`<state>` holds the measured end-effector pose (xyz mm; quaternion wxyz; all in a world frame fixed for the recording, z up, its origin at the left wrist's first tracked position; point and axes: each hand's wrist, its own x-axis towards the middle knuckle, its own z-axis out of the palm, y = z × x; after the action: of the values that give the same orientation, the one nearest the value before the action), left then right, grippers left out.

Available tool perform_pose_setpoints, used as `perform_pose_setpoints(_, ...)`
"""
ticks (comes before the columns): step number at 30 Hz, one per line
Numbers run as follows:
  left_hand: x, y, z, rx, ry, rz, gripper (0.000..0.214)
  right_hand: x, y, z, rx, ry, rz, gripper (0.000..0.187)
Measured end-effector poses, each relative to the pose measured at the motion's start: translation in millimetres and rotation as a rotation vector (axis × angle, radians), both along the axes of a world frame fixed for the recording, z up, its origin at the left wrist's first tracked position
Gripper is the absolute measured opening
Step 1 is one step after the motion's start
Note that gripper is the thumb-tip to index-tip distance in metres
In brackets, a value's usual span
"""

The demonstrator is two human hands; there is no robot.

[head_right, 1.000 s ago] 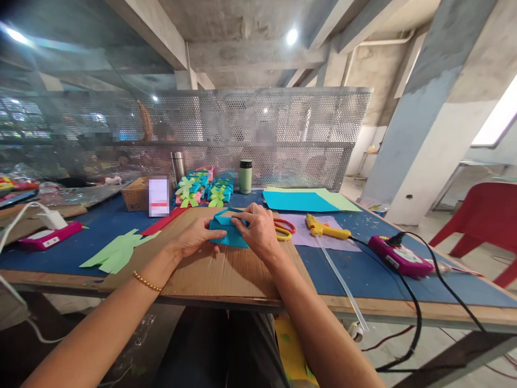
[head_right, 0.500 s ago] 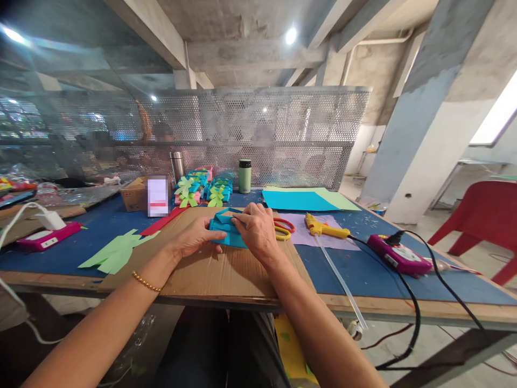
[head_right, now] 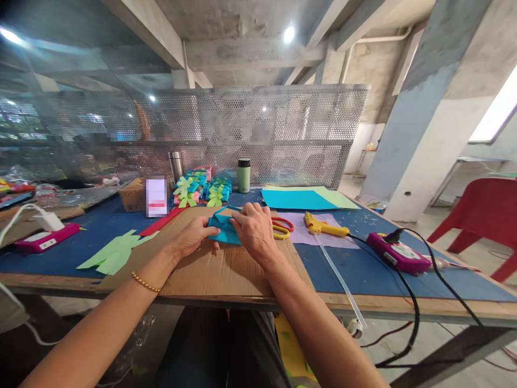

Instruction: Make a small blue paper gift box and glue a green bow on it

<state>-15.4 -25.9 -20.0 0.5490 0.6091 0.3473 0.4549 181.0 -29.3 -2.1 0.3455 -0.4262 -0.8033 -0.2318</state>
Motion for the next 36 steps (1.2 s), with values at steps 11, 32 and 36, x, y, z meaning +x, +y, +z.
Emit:
perform_pose_setpoints(11, 0.2, 2.4, -1.2, 0.035, -0.006, -0.049, 0.032, 1.7, 2.5, 0.2, -0.022, 0.027, -0.012, 0.021)
perform_pose_setpoints(32, 2.4, -1.2, -0.5, 0.021, 0.010, 0.001, 0.020, 2.5, 6.5, -3.7, -0.037, 0.089, 0.005, 0.019)
perform_pose_setpoints(36, 2.7, -1.0, 0.0, 0.039, -0.002, -0.017, 0.030, 2.8, 7.0, -3.9, -0.031, 0.098, 0.006, 0.019)
